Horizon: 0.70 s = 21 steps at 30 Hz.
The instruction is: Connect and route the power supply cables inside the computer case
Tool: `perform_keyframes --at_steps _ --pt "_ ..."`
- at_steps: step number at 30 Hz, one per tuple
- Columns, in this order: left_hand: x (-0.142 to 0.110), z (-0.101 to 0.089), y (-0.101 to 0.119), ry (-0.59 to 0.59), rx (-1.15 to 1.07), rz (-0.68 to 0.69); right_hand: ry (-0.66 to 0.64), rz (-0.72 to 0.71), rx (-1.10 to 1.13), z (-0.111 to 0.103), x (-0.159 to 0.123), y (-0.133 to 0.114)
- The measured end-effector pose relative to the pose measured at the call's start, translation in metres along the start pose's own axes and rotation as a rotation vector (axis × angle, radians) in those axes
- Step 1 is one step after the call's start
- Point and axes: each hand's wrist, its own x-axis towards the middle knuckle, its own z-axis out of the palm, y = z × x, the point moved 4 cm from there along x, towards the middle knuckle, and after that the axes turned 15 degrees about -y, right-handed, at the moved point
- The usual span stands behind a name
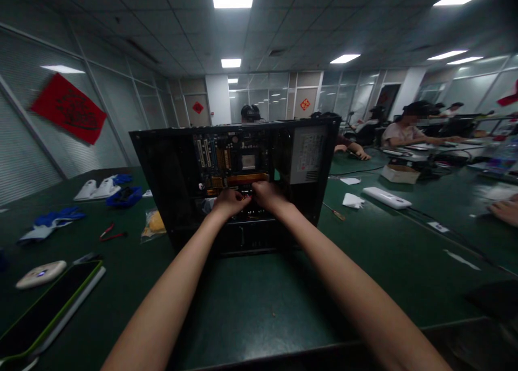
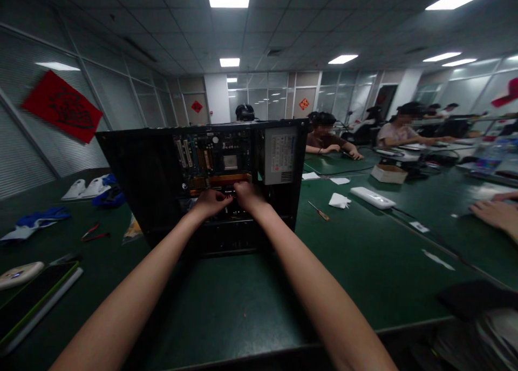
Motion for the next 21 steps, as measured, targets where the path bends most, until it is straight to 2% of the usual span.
perform_keyframes --at_steps 7,17,21 --pt "-0.010 0.000 0.005 -0.012 0.141 0.011 0.059 -0.051 0.106 0.005 0.002 0.002" --pt "-0.015 -0.003 0.019 0.000 0.186 0.034 0.274 -0.281 0.186 -0.005 0.003 -0.006" --pt "-0.020 -0.003 0.026 0.001 0.192 0.074 0.267 -0.326 0.197 -0.006 0.001 -0.011"
